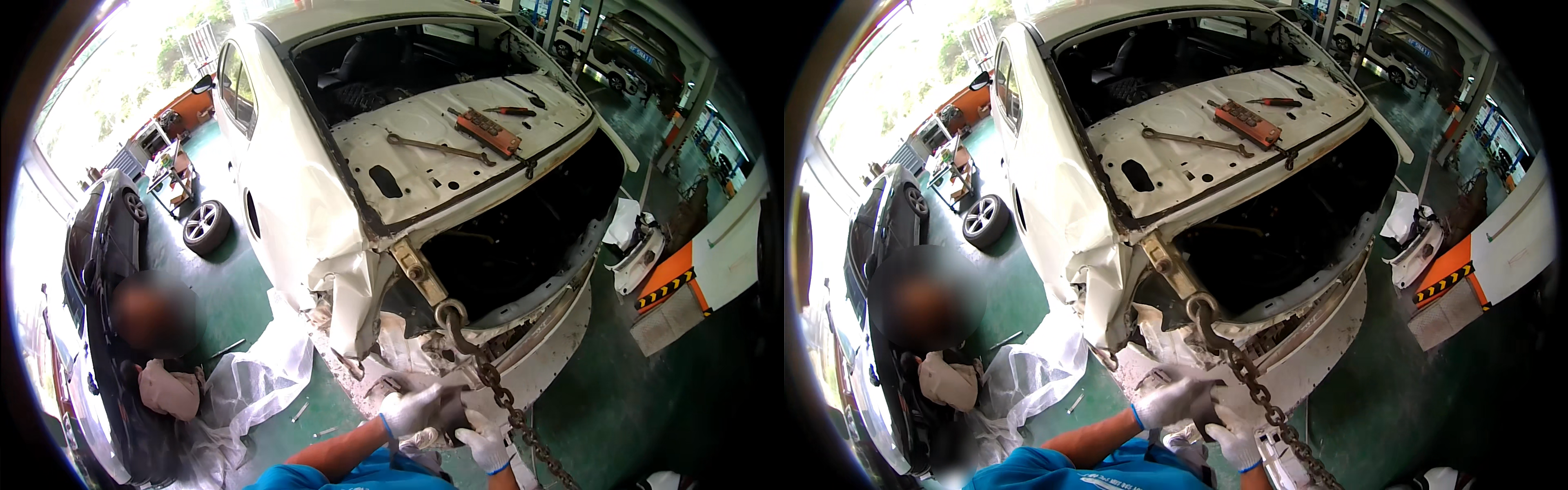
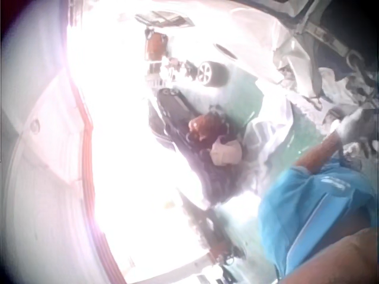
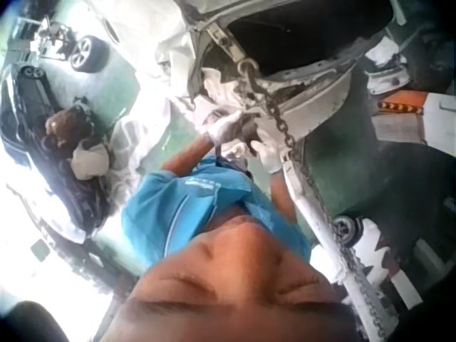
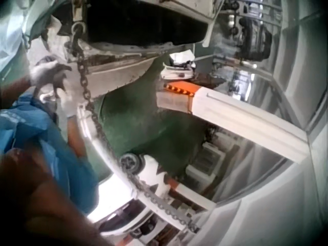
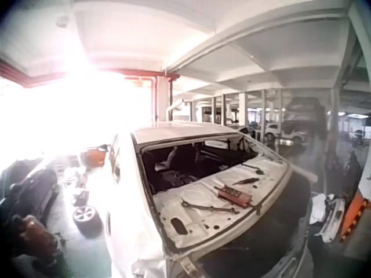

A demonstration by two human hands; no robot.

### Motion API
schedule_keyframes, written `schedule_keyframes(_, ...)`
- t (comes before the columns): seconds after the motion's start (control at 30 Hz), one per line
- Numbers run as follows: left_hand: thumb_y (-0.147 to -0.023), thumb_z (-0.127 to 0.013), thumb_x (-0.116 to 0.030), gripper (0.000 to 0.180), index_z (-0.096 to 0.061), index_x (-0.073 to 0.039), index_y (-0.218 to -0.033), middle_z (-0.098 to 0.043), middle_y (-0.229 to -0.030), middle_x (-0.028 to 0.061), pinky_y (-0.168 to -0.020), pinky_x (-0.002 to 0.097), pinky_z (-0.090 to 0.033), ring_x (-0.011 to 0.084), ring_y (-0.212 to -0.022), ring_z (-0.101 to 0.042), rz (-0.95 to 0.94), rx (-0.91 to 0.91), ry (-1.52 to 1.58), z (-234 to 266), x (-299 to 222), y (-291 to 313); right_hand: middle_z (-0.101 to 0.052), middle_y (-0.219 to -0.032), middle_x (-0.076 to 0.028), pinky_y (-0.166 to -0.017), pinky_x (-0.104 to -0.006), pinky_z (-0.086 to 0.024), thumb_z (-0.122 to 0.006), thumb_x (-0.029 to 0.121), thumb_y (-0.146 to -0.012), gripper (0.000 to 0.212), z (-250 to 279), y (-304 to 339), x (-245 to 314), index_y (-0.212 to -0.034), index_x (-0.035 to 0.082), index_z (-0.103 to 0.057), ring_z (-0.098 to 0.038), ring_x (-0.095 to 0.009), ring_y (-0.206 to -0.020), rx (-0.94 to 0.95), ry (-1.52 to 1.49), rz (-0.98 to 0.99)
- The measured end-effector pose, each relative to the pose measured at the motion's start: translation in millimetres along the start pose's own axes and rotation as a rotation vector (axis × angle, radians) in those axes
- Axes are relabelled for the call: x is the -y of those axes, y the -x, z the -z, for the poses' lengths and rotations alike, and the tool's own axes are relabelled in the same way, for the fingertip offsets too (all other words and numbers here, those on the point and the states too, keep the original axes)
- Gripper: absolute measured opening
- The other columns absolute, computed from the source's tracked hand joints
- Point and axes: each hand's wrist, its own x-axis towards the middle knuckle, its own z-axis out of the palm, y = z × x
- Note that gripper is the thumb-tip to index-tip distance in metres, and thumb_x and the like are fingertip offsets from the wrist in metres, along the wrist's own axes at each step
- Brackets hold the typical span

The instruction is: The person secures a metal strap to a chain attached to the front of a damaged white car. They wrap the strap around the chain and adjust it to ensure it is properly fastened.

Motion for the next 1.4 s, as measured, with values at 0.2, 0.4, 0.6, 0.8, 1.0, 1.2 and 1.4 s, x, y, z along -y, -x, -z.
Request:
schedule_keyframes(0.2, -0.102, -0.067, -0.018, 0.032, -0.066, -0.002, -0.129, -0.073, -0.111, 0.0061, -0.09, 0.0329, -0.056, 0.0158, -0.097, -0.069, -0.389, -0.06, -0.156, -36.0, -77.0, 31.7, -0.07, -0.128, -0.011, -0.098, -0.0314, -0.052, -0.071, 0.006, -0.085, 0.061, -23.6, -21.8, 45.6, -0.145, -0.004, -0.057, -0.066, -0.017, -0.111, -0.008, 0.164, -0.022)
schedule_keyframes(0.4, -0.098, -0.072, -0.02, 0.025, -0.07, -0.005, -0.117, -0.072, -0.096, -0.0007, -0.07, 0.0224, -0.051, 0.0067, -0.079, -0.064, -0.494, -0.214, -0.246, -65.7, -112.7, 41.3, -0.061, -0.138, -0.029, -0.102, -0.0447, -0.055, -0.089, 0.019, -0.072, 0.098, -53.3, -36.5, 116.6, -0.156, 0.003, -0.041, -0.066, -0.04, -0.123, -0.169, 0.936, 0.318)
schedule_keyframes(0.6, -0.096, -0.07, -0.017, 0.024, -0.067, -0.001, -0.113, -0.069, -0.088, 0.005, -0.057, 0.0249, -0.05, 0.0117, -0.061, -0.062, -0.344, -0.211, -0.122, -60.8, -113.7, 25.2, -0.062, -0.131, -0.027, -0.091, -0.0498, -0.058, -0.072, 0.001, -0.077, 0.083, -69.0, -59.4, 109.1, -0.154, 0.005, -0.043, -0.067, -0.047, -0.113, -0.413, 1.166, 0.5)
schedule_keyframes(0.8, -0.099, -0.065, -0.016, 0.022, -0.061, -0.002, -0.116, -0.07, -0.088, 0.0072, -0.05, 0.0237, -0.051, 0.0109, -0.057, -0.064, -0.278, -0.064, 0.128, -49.4, -107.3, 9.0, -0.064, -0.127, -0.02, -0.095, -0.043, -0.056, -0.064, -0.001, -0.09, 0.038, -70.0, -64.2, 125.5, -0.127, 0.002, -0.068, -0.068, -0.038, -0.108, -0.409, 1.09, 0.648)
schedule_keyframes(1.0, -0.103, -0.066, -0.032, 0.035, -0.06, -0.003, -0.121, -0.069, -0.09, 0.0062, -0.058, 0.0256, -0.054, 0.0125, -0.064, -0.065, -0.292, 0.068, 0.107, -46.1, -105.9, 0.3, -0.073, -0.095, -0.016, -0.08, -0.0368, -0.055, -0.066, 0.006, -0.097, 0.021, -51.7, -61.8, 147.8, -0.115, -0.003, -0.071, -0.07, -0.026, -0.084, -0.478, 1.027, 0.35)
schedule_keyframes(1.2, -0.104, -0.064, -0.036, 0.05, -0.058, -0.001, -0.139, -0.067, -0.098, 0.0074, -0.067, 0.0267, -0.053, 0.0123, -0.078, -0.063, -0.5, -0.282, -0.003, -22.3, -93.1, -31.4, -0.072, -0.086, -0.007, -0.057, -0.0256, -0.043, -0.062, 0.017, -0.104, 0.029, -43.3, -58.2, 193.0, -0.12, -0.004, -0.071, -0.057, -0.008, -0.065, -0.742, 0.888, 0.243)
schedule_keyframes(1.4, -0.104, -0.064, -0.023, 0.032, -0.061, -0.001, -0.126, -0.067, -0.094, 0.0025, -0.068, 0.0241, -0.051, 0.0089, -0.076, -0.061, -0.379, 0.033, 0.058, -29.9, -117.2, -48.6, -0.07, -0.088, -0.006, -0.058, -0.0246, -0.043, -0.061, 0.018, -0.104, 0.031, -42.3, -69.4, 205.5, -0.124, -0.004, -0.07, -0.055, -0.008, -0.066, -0.794, 0.874, 0.292)
